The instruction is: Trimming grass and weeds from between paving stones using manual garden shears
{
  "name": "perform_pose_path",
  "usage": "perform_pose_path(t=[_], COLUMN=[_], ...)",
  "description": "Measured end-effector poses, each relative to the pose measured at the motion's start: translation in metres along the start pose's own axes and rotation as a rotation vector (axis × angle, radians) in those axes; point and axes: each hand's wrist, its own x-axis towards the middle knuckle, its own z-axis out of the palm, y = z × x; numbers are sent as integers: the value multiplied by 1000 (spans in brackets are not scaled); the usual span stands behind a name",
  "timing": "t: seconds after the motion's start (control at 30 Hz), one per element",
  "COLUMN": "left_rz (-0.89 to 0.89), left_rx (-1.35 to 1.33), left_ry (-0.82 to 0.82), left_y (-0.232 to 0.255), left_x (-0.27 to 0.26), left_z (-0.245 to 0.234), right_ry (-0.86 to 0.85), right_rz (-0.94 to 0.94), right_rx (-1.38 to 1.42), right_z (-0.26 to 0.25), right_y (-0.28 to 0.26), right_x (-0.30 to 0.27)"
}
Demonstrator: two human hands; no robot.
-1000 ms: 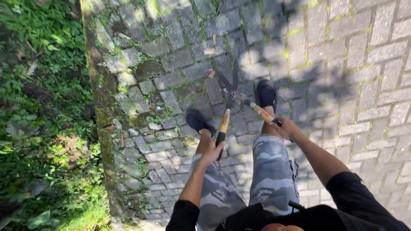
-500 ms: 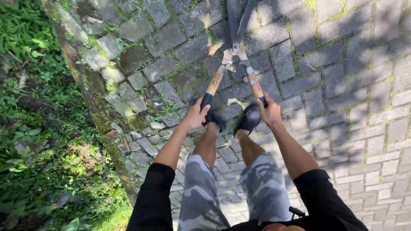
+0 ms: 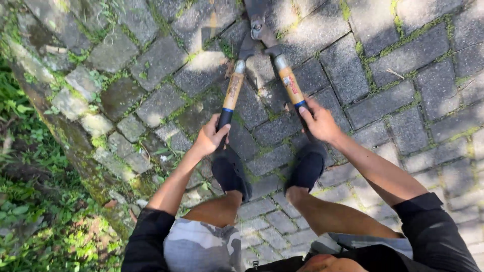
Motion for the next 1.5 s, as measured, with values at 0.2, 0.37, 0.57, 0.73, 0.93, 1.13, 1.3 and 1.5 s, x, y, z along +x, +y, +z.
perform_pose_path(t=[0.2,0.37,0.57,0.73,0.93,1.13,1.3,1.5], left_rz=[-184,-217,-117,-95,-74,-47,-48,-52], left_rx=[-629,-688,-759,-752,-770,-786,-811,-772], left_ry=[-57,-108,-121,-102,-64,-33,-7,4], left_y=[12,0,2,0,2,12,7,20], left_x=[2,7,1,-3,-1,-9,-6,-14], left_z=[-4,15,46,62,76,82,92,108], right_ry=[-97,-89,-82,-70,-60,-92,-34,-25], right_rz=[44,44,66,84,49,28,14,-22], right_rx=[89,122,194,242,166,59,40,77], right_z=[24,25,34,40,44,50,52,53], right_y=[22,23,25,18,17,17,23,17], right_x=[16,15,10,-5,-6,-6,-3,-7])
